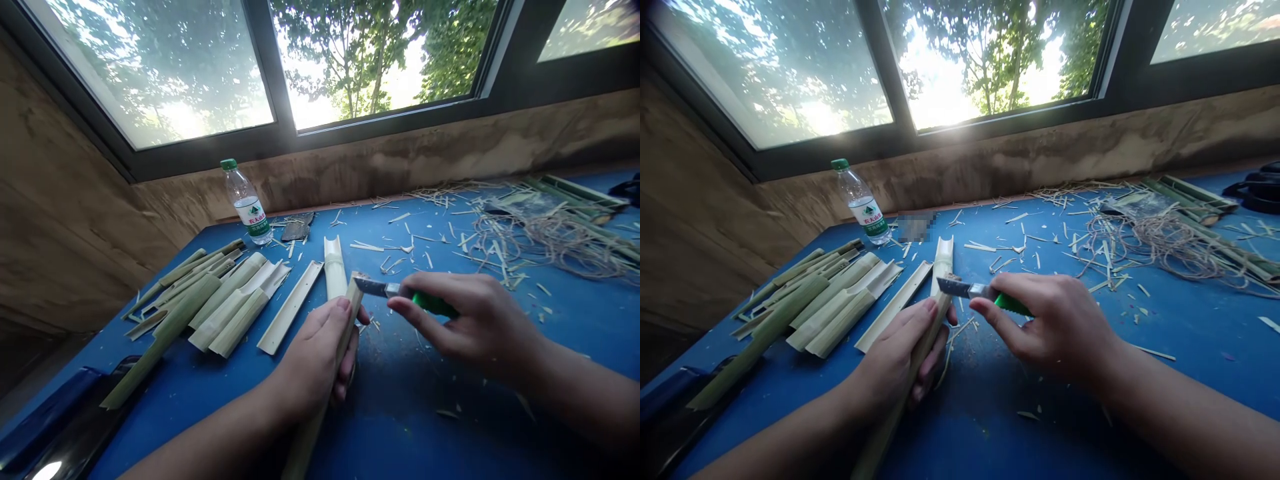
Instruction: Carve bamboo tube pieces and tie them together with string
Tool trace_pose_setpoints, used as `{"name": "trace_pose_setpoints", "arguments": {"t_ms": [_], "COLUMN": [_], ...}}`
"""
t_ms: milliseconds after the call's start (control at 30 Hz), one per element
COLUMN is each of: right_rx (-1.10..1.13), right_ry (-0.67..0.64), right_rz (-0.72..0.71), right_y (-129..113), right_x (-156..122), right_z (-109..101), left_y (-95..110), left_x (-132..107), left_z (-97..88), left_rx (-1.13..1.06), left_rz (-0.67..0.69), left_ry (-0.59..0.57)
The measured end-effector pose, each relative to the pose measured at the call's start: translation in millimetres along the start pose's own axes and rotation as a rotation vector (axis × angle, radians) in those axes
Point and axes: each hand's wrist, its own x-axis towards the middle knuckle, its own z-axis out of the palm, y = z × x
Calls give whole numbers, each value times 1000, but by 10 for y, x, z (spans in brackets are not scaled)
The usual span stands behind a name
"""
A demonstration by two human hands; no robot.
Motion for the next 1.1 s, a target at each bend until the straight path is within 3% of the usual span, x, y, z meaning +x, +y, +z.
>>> {"name": "trace_pose_setpoints", "arguments": {"t_ms": [500,633,733,867,967,1100], "right_rx": [-16,-68,122,536,587,564], "right_ry": [-143,0,130,29,-53,-65], "right_rz": [2,131,283,398,420,395], "right_y": [-18,107,137,9,-86,-113], "right_x": [-17,36,86,120,98,58], "right_z": [20,-63,-114,-78,-8,63], "left_y": [-27,-41,-44,-40,-38,-37], "left_x": [-33,-50,-26,17,-4,-63], "left_z": [-6,14,19,17,42,111], "left_rx": [108,97,56,51,86,139], "left_rz": [-11,3,4,4,17,2], "left_ry": [14,-17,-27,-13,-24,-58]}}
